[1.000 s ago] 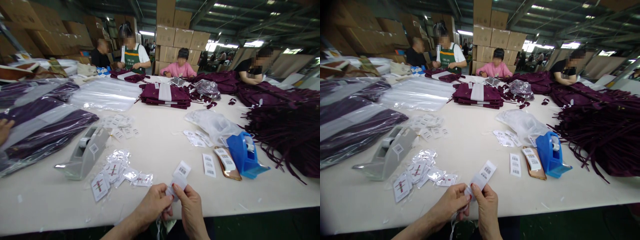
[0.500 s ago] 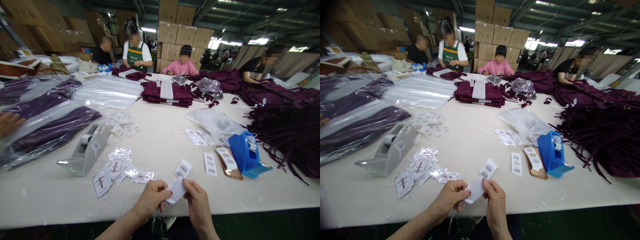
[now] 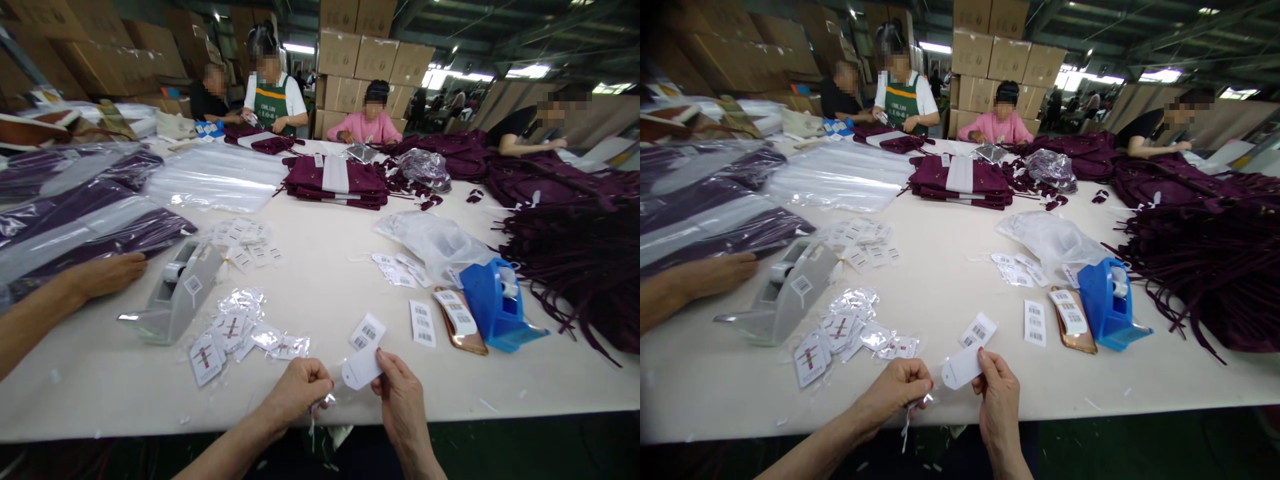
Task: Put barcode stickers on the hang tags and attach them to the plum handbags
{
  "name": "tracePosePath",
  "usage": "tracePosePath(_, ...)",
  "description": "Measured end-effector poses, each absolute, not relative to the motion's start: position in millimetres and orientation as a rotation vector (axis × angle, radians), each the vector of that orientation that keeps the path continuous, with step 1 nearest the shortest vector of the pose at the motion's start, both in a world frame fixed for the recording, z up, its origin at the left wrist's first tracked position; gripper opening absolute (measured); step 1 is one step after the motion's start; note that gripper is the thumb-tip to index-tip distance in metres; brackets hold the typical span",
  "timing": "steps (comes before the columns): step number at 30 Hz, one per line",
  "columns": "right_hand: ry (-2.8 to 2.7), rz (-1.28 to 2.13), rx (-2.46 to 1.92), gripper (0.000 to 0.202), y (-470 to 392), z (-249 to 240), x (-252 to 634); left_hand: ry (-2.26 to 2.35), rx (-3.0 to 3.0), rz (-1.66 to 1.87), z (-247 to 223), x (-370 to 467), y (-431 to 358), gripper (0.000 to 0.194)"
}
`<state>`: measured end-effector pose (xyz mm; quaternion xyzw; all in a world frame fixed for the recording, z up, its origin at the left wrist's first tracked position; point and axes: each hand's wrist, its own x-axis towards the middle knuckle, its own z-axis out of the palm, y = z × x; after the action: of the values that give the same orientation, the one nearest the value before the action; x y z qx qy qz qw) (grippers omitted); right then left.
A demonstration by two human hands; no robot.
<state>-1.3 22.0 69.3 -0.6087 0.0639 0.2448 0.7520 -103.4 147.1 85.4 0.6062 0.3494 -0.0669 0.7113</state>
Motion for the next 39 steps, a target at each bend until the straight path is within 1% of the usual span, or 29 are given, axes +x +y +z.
tracePosePath(4, 0.138, 0.544, -1.339, 0.031, 20.7, 70.5, -0.1, 0.749, 1.378, -0.229, 85.0, -106.1, 154.3, 0.009)
tracePosePath(7, 0.125, 0.548, -1.346, 0.030, 20.6, 69.7, -0.5, 0.703, 1.390, -0.227, 87.5, -106.2, 160.0, 0.021)
tracePosePath(10, 0.123, 0.549, -1.352, 0.031, 22.5, 69.9, -1.9, 0.669, 1.432, -0.117, 92.1, -101.5, 160.2, 0.029)
tracePosePath(12, 0.129, 0.553, -1.350, 0.033, 24.8, 70.5, -3.2, 0.647, 1.438, -0.087, 93.8, -96.0, 156.2, 0.027)
tracePosePath(16, 0.109, 0.559, -1.370, 0.034, 26.6, 67.3, -4.8, 0.687, 1.426, -0.168, 88.8, -85.1, 146.4, 0.014)
tracePosePath(20, 0.038, 0.487, -1.503, 0.036, 18.1, 55.9, 1.8, 0.756, 1.502, -0.238, 79.4, -79.8, 149.3, 0.007)
tracePosePath(22, 0.035, 0.402, -1.601, 0.038, 12.3, 49.9, 9.2, 0.790, 1.604, -0.260, 76.8, -78.6, 155.3, 0.007)
tracePosePath(25, 0.091, 0.311, -1.708, 0.042, 9.0, 43.8, 22.4, 0.822, 1.793, -0.281, 75.9, -77.0, 163.4, 0.015)
tracePosePath(27, 0.112, 0.319, -1.707, 0.045, 12.5, 42.0, 30.4, 0.827, 1.923, -0.297, 76.2, -75.8, 165.9, 0.015)
tracePosePath(31, 0.074, 0.382, -1.646, 0.045, 25.5, 41.2, 40.8, 0.832, 2.167, -0.333, 78.1, -75.9, 163.6, 0.010)
tracePosePath(36, 0.042, 0.337, -1.580, 0.047, 28.8, 48.0, 40.4, 0.794, 2.387, -0.349, 96.1, -85.2, 152.2, 0.028)
tracePosePath(39, 0.023, 0.330, -1.484, 0.052, 26.8, 62.5, 30.2, 0.636, 2.608, -0.164, 110.9, -87.0, 146.1, 0.030)
